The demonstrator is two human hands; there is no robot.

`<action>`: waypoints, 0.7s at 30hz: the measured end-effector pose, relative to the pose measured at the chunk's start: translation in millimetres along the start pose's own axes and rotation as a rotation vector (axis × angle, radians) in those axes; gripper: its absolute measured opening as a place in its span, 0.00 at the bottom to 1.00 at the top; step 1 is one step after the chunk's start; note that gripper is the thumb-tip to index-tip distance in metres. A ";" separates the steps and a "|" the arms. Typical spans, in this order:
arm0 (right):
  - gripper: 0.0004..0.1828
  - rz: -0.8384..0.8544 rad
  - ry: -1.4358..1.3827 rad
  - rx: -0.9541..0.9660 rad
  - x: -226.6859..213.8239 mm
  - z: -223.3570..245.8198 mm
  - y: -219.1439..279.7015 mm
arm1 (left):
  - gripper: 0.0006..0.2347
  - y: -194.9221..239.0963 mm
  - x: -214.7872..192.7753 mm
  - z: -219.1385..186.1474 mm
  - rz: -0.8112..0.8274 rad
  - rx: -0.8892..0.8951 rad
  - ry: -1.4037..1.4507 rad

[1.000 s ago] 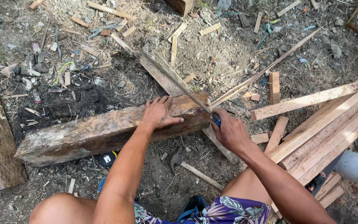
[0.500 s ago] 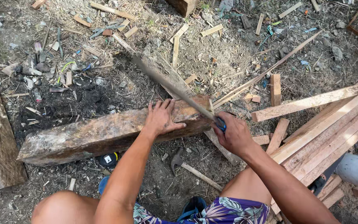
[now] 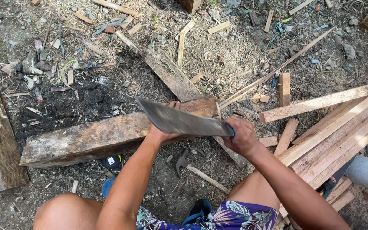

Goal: The person measures a wooden beam with a tape measure and marks it with a pencil, then uses a hand saw to cut the beam. The person repeats the measuring and sawing process on another piece of wood.

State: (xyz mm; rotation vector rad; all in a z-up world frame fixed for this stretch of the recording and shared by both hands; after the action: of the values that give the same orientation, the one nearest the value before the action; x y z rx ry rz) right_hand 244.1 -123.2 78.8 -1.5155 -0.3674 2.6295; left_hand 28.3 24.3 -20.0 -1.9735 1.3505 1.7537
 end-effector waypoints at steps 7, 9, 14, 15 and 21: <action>0.13 0.547 0.220 0.671 20.1 -52.2 -4.5 | 0.57 6.3 -4.3 -8.6 -0.047 -0.022 -0.026; 0.16 0.318 0.166 0.437 13.6 -27.1 -3.1 | 0.56 6.1 -3.0 -9.9 -0.057 -0.011 -0.044; 0.15 0.229 0.153 0.258 19.8 -38.2 18.6 | 0.54 12.1 6.6 -12.2 -0.060 -0.016 -0.070; 0.14 0.452 0.272 0.474 30.3 -70.4 24.0 | 0.54 11.4 4.9 -13.5 -0.071 -0.016 -0.066; 0.20 0.331 0.224 0.754 44.9 -142.0 83.9 | 0.55 27.1 10.8 -19.4 -0.130 -0.006 -0.015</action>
State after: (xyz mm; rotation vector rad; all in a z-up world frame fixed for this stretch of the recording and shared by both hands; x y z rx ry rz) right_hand 347.6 -172.4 -48.0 -1.6254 0.8567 2.3099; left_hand 21.6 -9.2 -12.3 -1.9980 1.1845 1.7120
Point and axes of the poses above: each hand's wrist, its own y-axis away from the middle knuckle, its own x-axis out of the palm, z = x × y, the point moved 6 cm from there along -y, towards the middle knuckle
